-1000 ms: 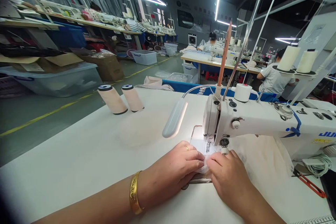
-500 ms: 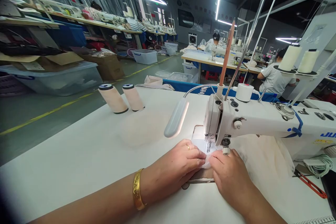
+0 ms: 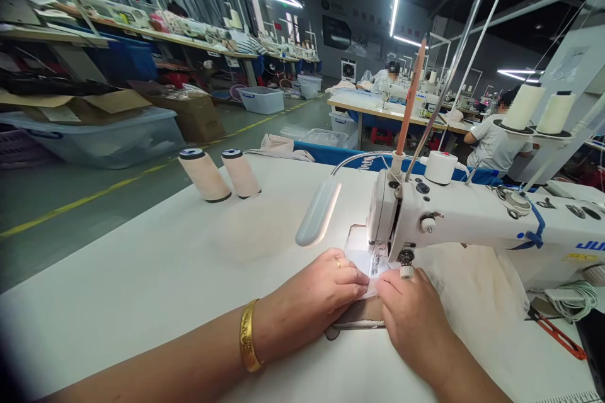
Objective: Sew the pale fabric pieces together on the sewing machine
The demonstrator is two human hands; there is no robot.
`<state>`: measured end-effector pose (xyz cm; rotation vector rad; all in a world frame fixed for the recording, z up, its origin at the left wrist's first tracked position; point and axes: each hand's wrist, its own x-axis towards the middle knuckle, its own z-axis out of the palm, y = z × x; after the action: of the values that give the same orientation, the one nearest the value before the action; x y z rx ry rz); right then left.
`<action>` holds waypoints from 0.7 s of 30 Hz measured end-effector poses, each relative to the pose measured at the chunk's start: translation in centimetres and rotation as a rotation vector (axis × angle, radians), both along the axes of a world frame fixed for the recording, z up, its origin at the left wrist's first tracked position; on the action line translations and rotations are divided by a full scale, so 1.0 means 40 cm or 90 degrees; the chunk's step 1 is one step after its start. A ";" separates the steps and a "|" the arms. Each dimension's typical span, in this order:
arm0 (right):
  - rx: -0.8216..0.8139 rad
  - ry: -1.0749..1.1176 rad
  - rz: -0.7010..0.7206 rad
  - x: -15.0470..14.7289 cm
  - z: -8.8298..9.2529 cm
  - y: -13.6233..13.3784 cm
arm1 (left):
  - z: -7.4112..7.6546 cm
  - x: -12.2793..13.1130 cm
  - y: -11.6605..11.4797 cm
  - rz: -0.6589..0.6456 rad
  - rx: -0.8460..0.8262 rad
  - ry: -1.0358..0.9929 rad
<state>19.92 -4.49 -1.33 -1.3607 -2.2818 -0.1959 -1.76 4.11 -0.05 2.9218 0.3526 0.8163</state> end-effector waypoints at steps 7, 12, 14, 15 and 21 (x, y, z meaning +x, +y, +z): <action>-0.002 0.012 -0.019 0.003 -0.004 0.010 | 0.008 0.008 0.015 0.016 0.029 0.015; -0.018 0.022 -0.042 0.003 -0.008 0.014 | 0.006 0.011 0.022 0.039 0.020 0.021; -0.018 0.028 -0.049 0.003 -0.008 0.015 | 0.005 0.011 0.024 0.045 0.006 0.019; -0.018 0.031 -0.052 0.003 -0.007 0.016 | 0.004 0.011 0.025 0.047 0.000 0.019; -0.022 0.052 -0.061 -0.004 0.005 0.016 | 0.001 0.012 0.026 0.054 -0.022 0.014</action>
<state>19.78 -3.84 -1.14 -1.4692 -2.1654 -0.1299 -1.28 5.16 -0.01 2.9030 0.4903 0.7803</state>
